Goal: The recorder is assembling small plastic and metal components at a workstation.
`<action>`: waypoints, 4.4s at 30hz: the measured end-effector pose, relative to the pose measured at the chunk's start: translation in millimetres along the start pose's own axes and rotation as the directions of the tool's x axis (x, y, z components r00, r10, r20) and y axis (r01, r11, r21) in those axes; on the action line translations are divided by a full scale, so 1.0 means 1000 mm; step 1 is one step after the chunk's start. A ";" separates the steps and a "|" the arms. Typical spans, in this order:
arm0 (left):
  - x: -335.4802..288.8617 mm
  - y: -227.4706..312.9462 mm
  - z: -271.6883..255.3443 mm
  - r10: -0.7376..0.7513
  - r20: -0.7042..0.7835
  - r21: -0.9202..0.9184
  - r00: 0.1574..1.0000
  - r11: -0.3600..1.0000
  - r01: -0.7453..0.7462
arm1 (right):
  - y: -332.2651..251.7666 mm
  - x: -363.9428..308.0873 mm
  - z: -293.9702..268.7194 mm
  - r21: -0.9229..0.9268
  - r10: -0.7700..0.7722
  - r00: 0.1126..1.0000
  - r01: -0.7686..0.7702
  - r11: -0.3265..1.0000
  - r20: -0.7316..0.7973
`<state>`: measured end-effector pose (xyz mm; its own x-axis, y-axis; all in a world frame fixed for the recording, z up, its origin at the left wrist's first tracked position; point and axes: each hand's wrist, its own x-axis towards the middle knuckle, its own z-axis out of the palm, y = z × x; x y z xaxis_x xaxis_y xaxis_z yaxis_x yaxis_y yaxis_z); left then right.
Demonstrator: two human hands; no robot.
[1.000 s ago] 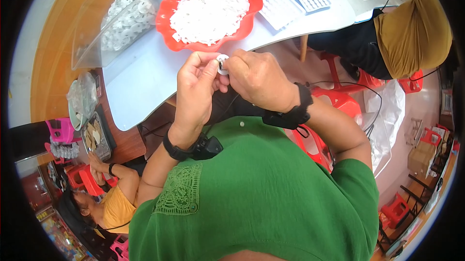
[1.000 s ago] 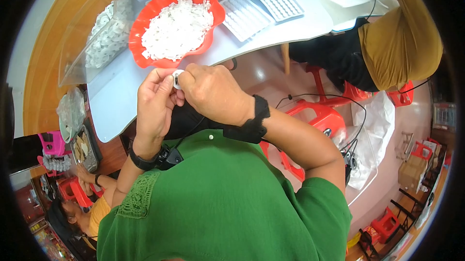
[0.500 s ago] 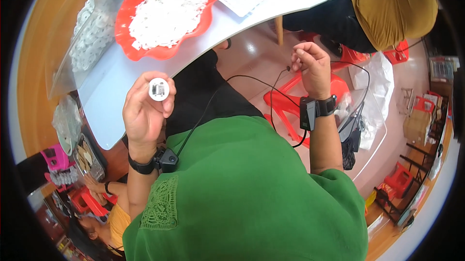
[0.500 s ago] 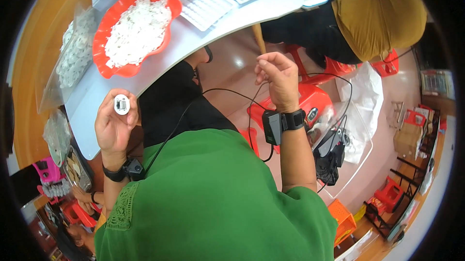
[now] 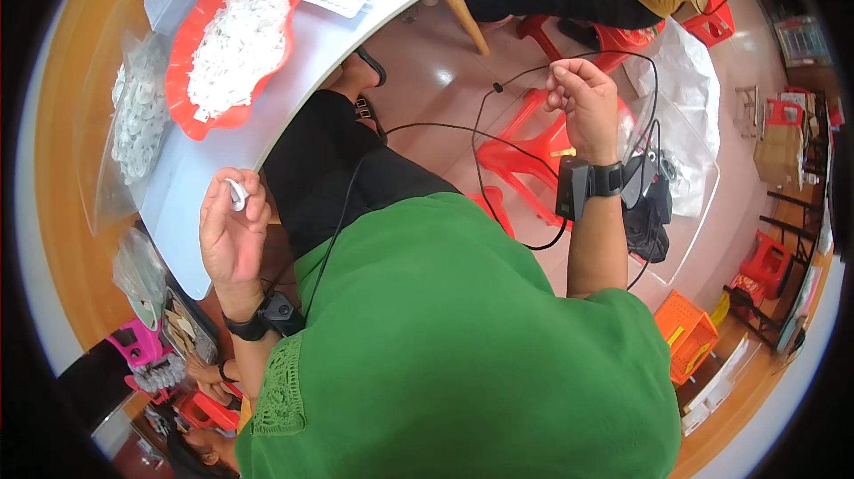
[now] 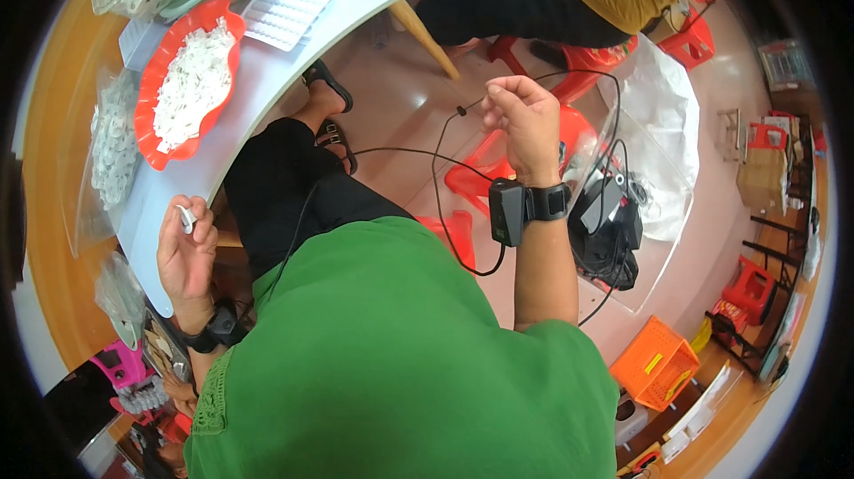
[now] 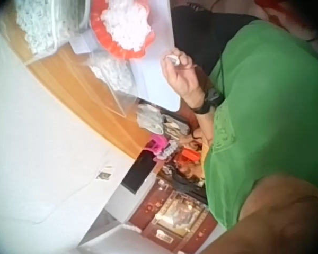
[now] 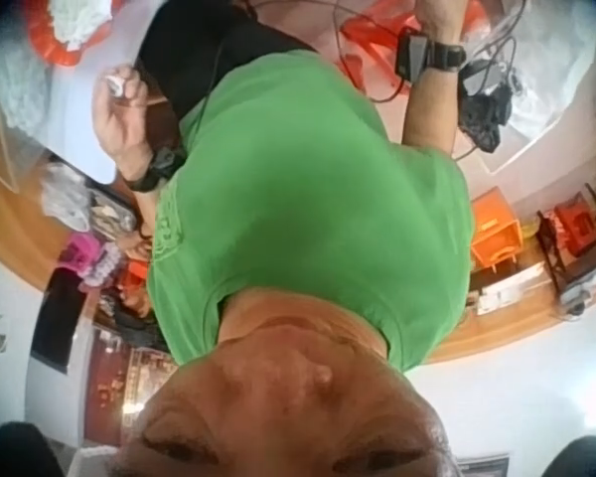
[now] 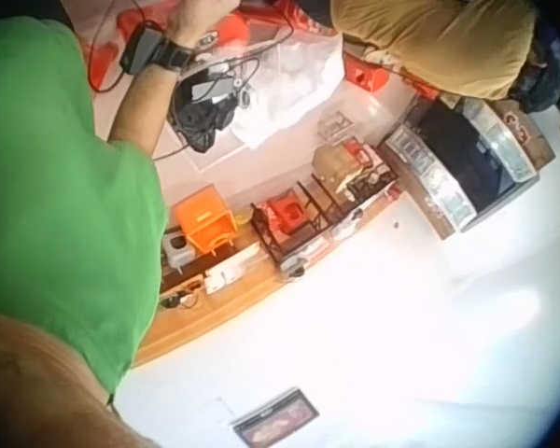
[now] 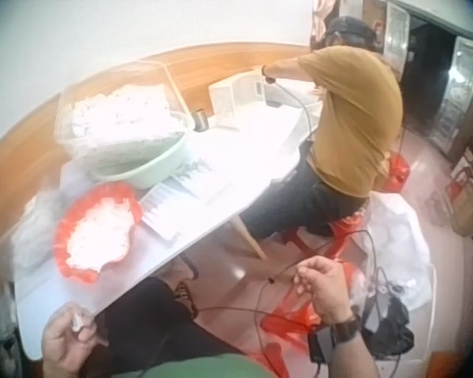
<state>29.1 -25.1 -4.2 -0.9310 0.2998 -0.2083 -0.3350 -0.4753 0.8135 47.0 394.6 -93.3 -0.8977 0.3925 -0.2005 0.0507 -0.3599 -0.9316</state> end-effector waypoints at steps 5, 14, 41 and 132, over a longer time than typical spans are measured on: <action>-0.013 0.000 0.004 -0.035 -0.058 -0.028 0.998 0.999 0.033 | -0.003 -0.022 -0.016 0.054 -0.041 0.999 0.042 0.998 -0.014; -0.034 0.009 0.007 0.020 -0.099 0.118 0.995 0.993 -0.008 | 0.007 -0.082 -0.021 -0.142 0.011 0.999 -0.005 0.990 0.042; 0.071 0.068 -0.022 0.177 -0.057 0.227 0.983 0.961 -0.160 | 0.016 -0.141 0.017 -0.581 0.129 0.977 -0.008 0.814 0.167; 0.014 0.047 0.002 0.467 0.087 0.106 0.880 0.874 -0.474 | -0.037 -0.111 0.089 -0.796 0.141 0.874 0.342 0.500 0.465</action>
<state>1.2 -41.4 32.0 -0.9632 0.1135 0.2438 0.1640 -0.4703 0.8671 105.4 288.9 -9.7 -0.9809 -0.1013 -0.1660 0.0664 0.6278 -0.7756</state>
